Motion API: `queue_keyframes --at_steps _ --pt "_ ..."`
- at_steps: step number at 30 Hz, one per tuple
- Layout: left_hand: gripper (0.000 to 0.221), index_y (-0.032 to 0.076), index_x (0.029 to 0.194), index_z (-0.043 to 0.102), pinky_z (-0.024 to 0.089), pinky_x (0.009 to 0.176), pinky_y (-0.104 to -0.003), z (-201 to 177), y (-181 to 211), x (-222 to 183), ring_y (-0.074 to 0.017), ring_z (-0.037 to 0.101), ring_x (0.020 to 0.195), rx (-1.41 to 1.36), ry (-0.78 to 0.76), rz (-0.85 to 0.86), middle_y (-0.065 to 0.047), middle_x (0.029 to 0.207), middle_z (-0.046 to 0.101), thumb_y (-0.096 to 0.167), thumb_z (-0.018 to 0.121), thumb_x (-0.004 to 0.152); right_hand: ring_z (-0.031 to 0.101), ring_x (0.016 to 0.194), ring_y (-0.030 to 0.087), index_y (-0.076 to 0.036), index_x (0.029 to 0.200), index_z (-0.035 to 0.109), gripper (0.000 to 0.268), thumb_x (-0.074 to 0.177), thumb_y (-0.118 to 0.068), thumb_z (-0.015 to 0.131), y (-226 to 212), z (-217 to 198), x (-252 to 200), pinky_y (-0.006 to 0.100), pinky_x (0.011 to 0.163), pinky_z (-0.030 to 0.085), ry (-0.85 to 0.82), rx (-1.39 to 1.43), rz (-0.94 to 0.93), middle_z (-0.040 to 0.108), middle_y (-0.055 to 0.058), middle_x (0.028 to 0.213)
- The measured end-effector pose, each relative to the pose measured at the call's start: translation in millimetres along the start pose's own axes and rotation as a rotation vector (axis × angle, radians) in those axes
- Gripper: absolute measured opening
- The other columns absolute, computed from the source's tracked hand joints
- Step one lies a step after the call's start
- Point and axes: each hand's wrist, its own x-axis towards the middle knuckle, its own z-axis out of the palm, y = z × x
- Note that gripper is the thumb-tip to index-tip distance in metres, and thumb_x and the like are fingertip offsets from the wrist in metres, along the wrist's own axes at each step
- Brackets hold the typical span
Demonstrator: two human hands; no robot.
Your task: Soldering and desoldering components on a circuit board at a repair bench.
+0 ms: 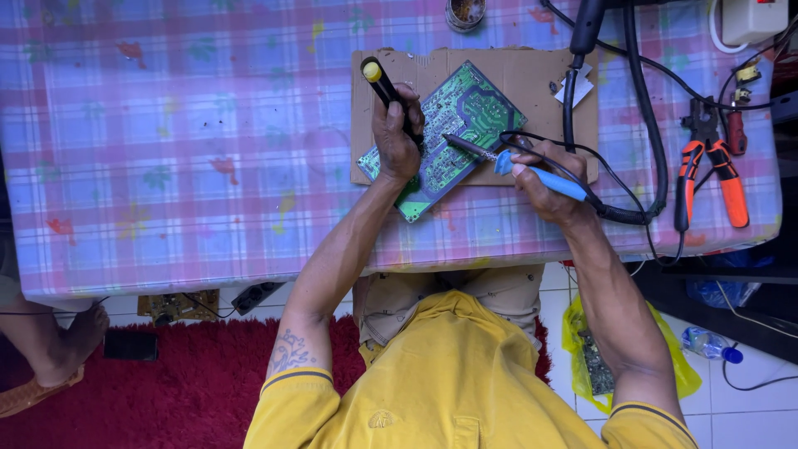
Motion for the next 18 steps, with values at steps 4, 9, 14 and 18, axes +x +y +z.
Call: queue_keyframes --at_steps 4,9,14,18 --pt "0.036 0.008 0.107 0.057 0.044 0.052 -0.022 1.1 3.2 0.1 -0.0087 0.046 0.055 0.012 0.000 0.013 0.000 0.070 0.044 0.040 0.042 0.108 0.065 0.055 0.018 0.000 0.092 0.074 0.009 0.095 -0.008 0.075 0.3 0.2 -2.6 0.029 0.059 0.052 0.017 0.069 0.050 0.065 0.008 0.061" --pt "0.035 0.007 0.108 0.056 0.043 0.052 -0.022 -4.7 -5.9 -1.3 -0.0086 0.046 0.055 -0.032 0.020 0.011 0.000 0.071 0.044 0.039 0.042 0.109 0.069 0.062 0.032 -0.005 0.087 0.077 0.009 0.090 -0.013 0.081 -2.6 0.0 -12.0 0.036 0.059 0.054 -0.063 -0.119 -0.139 0.070 0.012 0.072" --pt "0.034 0.007 0.109 0.056 0.043 0.052 -0.022 -4.6 -4.7 -1.4 -0.0085 0.044 0.054 -0.026 0.004 0.037 0.000 0.070 0.044 0.037 0.040 0.109 0.070 0.063 0.031 -0.004 0.086 0.075 0.011 0.092 -0.013 0.077 -5.2 3.4 -15.3 0.036 0.060 0.056 -0.050 -0.124 -0.206 0.071 0.011 0.074" --pt "0.034 0.006 0.109 0.055 0.043 0.051 -0.023 -7.4 -5.5 -1.8 -0.0089 0.043 0.054 -0.035 -0.014 0.042 -0.001 0.071 0.043 0.035 0.038 0.110 0.071 0.066 0.032 -0.005 0.084 0.074 0.012 0.093 -0.013 0.076 -8.2 3.2 -16.1 0.038 0.059 0.057 -0.092 -0.179 -0.260 0.072 0.010 0.076"
